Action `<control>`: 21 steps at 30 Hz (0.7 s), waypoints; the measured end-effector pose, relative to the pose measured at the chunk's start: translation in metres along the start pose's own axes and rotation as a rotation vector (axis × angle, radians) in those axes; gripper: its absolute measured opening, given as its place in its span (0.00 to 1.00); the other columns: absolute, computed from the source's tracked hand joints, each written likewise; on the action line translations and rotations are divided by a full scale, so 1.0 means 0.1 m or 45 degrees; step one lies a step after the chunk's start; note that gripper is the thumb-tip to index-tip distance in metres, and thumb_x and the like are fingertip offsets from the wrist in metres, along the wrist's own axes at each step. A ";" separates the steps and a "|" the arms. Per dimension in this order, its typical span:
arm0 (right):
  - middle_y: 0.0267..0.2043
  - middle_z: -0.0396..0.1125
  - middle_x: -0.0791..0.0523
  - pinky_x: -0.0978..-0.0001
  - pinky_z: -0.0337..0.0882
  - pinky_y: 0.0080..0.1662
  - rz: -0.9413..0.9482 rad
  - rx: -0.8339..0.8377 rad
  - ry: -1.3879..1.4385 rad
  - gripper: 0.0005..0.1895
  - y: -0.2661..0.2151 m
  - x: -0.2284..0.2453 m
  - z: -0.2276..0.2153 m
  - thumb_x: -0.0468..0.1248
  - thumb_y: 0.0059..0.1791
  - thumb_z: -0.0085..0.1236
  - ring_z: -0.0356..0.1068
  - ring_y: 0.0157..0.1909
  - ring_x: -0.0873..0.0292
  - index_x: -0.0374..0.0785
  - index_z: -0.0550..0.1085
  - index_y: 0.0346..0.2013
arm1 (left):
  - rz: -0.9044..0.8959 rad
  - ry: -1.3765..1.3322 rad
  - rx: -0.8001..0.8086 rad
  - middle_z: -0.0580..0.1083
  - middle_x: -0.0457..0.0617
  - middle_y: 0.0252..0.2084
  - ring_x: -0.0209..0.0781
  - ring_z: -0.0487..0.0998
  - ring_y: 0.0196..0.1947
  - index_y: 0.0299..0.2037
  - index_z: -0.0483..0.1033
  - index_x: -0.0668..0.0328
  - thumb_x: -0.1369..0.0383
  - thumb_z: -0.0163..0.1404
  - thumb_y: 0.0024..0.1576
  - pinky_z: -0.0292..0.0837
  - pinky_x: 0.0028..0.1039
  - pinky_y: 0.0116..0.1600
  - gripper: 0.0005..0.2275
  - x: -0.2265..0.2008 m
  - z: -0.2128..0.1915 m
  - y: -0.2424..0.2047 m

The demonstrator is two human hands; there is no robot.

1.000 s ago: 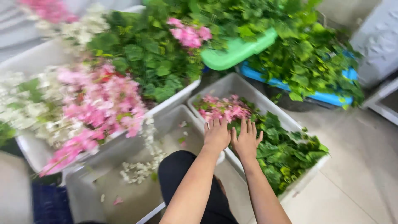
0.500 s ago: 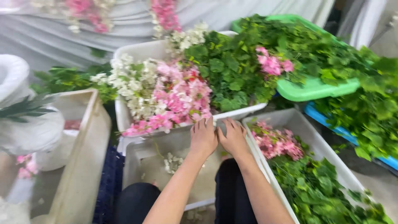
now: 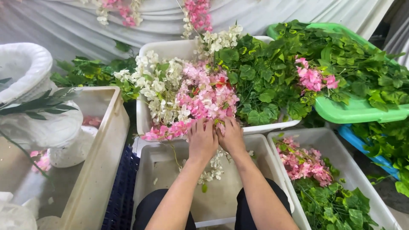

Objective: The person arranges artificial flowers and greenery by hand, picking up stems from white bins and placing them into a larger container. They handle pink, white, and red artificial flowers along with green leaves, organizing them into a mixed bouquet.

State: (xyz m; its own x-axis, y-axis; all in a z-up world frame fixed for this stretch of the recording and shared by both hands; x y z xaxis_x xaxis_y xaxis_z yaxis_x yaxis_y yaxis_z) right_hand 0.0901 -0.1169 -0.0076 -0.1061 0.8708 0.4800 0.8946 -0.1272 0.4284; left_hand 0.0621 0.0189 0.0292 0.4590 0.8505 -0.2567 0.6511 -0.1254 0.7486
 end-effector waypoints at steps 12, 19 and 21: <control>0.55 0.63 0.53 0.51 0.71 0.56 -0.012 -0.272 0.114 0.22 0.26 -0.66 0.26 0.39 0.44 0.61 0.69 0.55 0.44 0.46 0.72 0.52 | -0.014 -0.647 0.304 0.72 0.61 0.49 0.64 0.75 0.53 0.55 0.72 0.59 0.76 0.47 0.53 0.71 0.42 0.57 0.18 -0.29 0.76 0.10; 0.59 0.71 0.52 0.60 0.67 0.64 0.753 0.018 0.685 0.27 0.43 -1.27 0.69 0.47 0.48 0.57 0.70 0.62 0.55 0.46 0.71 0.61 | -0.685 -1.164 0.580 0.75 0.60 0.57 0.58 0.73 0.62 0.59 0.72 0.57 0.69 0.46 0.60 0.67 0.43 0.65 0.17 -0.05 1.42 0.14; 0.64 0.67 0.43 0.53 0.63 0.66 0.822 0.032 1.011 0.33 0.42 -0.99 0.50 0.41 0.48 0.58 0.66 0.67 0.46 0.34 0.66 0.67 | -0.631 -0.906 0.701 0.69 0.61 0.62 0.62 0.70 0.64 0.60 0.74 0.53 0.71 0.47 0.58 0.65 0.45 0.68 0.19 0.02 1.58 0.08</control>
State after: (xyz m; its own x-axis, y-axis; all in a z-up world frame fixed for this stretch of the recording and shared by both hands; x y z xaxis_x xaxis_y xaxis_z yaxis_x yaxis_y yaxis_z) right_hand 0.1597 -0.1847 -0.0754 0.1503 0.0729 0.9860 0.8907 -0.4428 -0.1031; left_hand 0.1639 -0.0616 -0.0615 0.1987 0.3931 -0.8978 0.9696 -0.2121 0.1218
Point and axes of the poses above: each hand's wrist, its own y-axis towards the middle knuckle, its own z-axis out of the palm, x = y × z, the point moved 6 cm from there along y, towards the middle knuckle
